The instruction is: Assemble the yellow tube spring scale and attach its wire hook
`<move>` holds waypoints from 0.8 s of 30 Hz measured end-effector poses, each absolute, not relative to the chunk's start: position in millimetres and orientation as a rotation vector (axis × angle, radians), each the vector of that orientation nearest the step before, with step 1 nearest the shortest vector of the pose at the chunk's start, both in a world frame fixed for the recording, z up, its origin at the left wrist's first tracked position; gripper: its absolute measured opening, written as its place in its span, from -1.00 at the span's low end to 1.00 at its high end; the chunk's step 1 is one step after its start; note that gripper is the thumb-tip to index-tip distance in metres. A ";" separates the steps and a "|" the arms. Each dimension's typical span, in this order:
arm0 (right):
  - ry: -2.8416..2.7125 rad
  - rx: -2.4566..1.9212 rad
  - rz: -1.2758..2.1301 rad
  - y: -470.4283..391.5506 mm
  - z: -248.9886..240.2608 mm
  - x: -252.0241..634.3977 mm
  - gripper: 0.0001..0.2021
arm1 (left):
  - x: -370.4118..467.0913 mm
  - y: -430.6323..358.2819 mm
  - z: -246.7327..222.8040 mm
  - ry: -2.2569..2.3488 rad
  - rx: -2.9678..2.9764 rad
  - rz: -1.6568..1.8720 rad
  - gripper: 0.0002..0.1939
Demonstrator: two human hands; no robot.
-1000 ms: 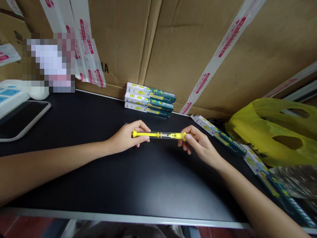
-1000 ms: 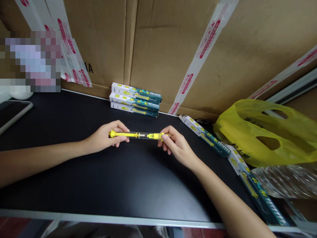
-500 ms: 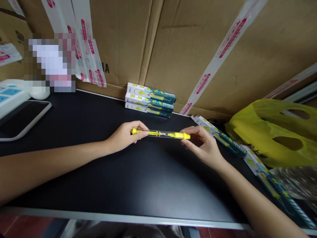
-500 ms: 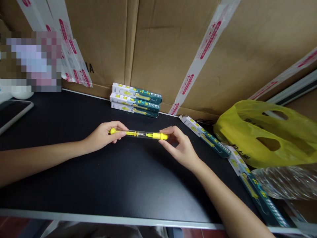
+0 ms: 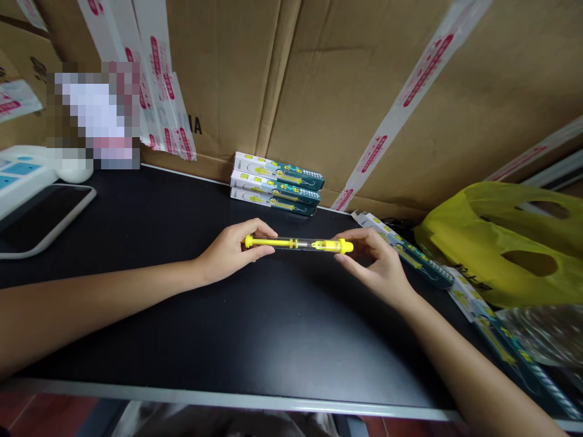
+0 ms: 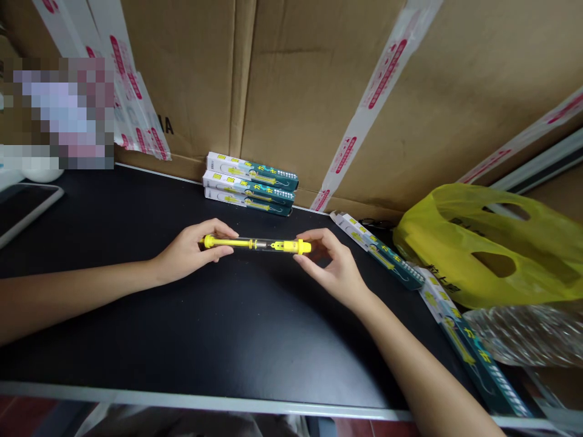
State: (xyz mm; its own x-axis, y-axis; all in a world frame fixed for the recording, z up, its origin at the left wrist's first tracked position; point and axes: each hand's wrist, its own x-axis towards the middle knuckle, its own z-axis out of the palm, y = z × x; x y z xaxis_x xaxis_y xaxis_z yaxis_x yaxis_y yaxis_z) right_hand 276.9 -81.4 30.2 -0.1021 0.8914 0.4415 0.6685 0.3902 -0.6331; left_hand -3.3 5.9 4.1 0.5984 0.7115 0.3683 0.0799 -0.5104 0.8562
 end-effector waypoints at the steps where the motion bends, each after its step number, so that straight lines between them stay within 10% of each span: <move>1: -1.835 -1.356 0.360 -81.1 30.5 277.2 -0.74 | -3.2 5.7 4.2 0.629 1.958 0.919 -0.78; 24: -1.689 -1.323 0.677 -82.9 30.1 273.8 -0.71 | -5.5 6.4 2.6 0.624 1.927 0.972 -0.73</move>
State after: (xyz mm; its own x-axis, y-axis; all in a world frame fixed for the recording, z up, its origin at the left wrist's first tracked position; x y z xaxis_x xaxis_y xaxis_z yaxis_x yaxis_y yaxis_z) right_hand 273.8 -82.9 30.1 -0.0650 0.9530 0.2961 0.4846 0.2895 -0.8254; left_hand -5.5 6.4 2.6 0.5702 0.7251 0.3862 0.0499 -0.4998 0.8647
